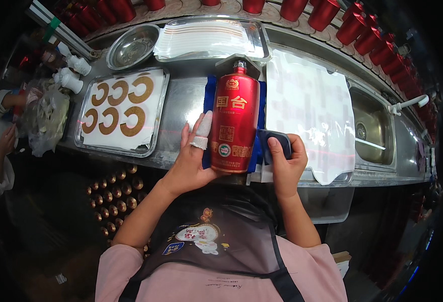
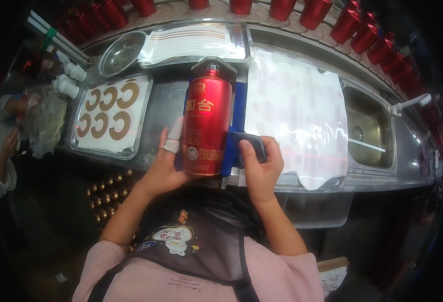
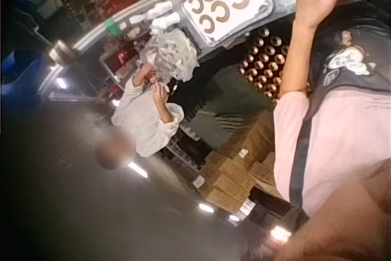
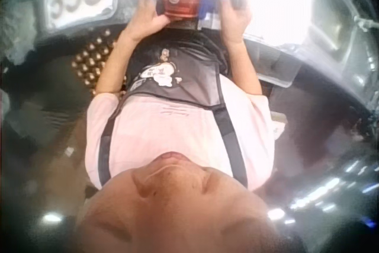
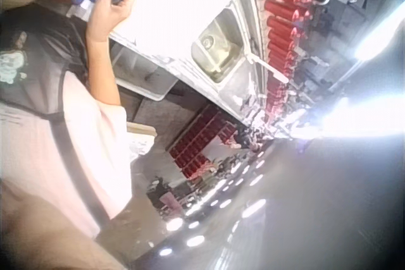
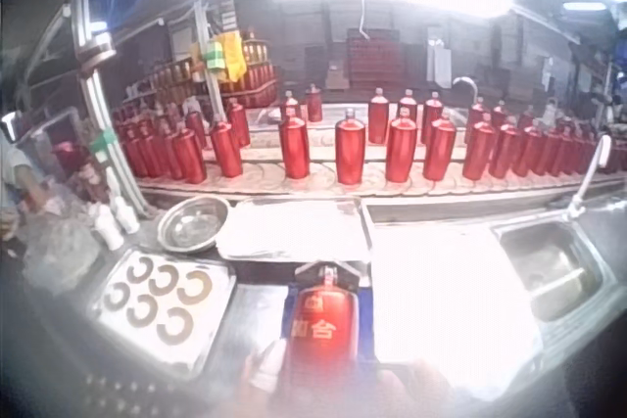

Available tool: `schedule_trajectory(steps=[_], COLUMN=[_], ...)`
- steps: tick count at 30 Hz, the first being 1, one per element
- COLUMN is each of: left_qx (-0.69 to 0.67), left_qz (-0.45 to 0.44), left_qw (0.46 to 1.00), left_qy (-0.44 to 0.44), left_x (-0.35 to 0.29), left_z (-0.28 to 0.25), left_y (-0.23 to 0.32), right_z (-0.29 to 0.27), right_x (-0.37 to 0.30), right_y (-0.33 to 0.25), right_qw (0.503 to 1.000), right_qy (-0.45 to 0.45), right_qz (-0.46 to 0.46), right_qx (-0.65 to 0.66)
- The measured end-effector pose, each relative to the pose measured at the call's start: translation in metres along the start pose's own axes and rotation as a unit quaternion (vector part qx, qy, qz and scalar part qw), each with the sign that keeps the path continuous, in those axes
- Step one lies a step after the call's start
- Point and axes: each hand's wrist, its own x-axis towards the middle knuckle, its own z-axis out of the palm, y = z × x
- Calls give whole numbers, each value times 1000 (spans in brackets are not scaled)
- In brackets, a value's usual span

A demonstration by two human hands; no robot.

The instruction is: The person applies gold crescent-shaped labels to red cylindrical containers using a small brush and a wooden stick, then places the finished containers on a tray.

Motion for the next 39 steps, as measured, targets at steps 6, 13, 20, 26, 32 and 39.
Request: schedule_trajectory(steps=[6, 13, 20, 26, 32, 39], left_qx=[24, -96, -45, -126, -165, 5], left_qz=[41, 24, 36, 55, -51, 104], left_qw=[998, 990, 990, 958, 931, 970], left_qy=[46, 96, 131, 252, 322, 220], left_x=[3, 30, 67, 75, 103, 104], left_z=[-2, -15, -16, -28, -41, -30], left_y=[23, 4, -7, -3, 8, 12], right_z=[15, 21, 40, 18, -31, -38], right_x=[11, 29, 55, 73, 59, 39], right_y=[-53, -55, -84, -67, -37, -50], right_qw=[947, 953, 984, 997, 980, 979], right_qy=[-106, -120, -62, 59, -98, -63], right_qz=[-291, -267, -156, -41, 80, 175], right_qx=[-82, -75, -64, -29, 151, 86])
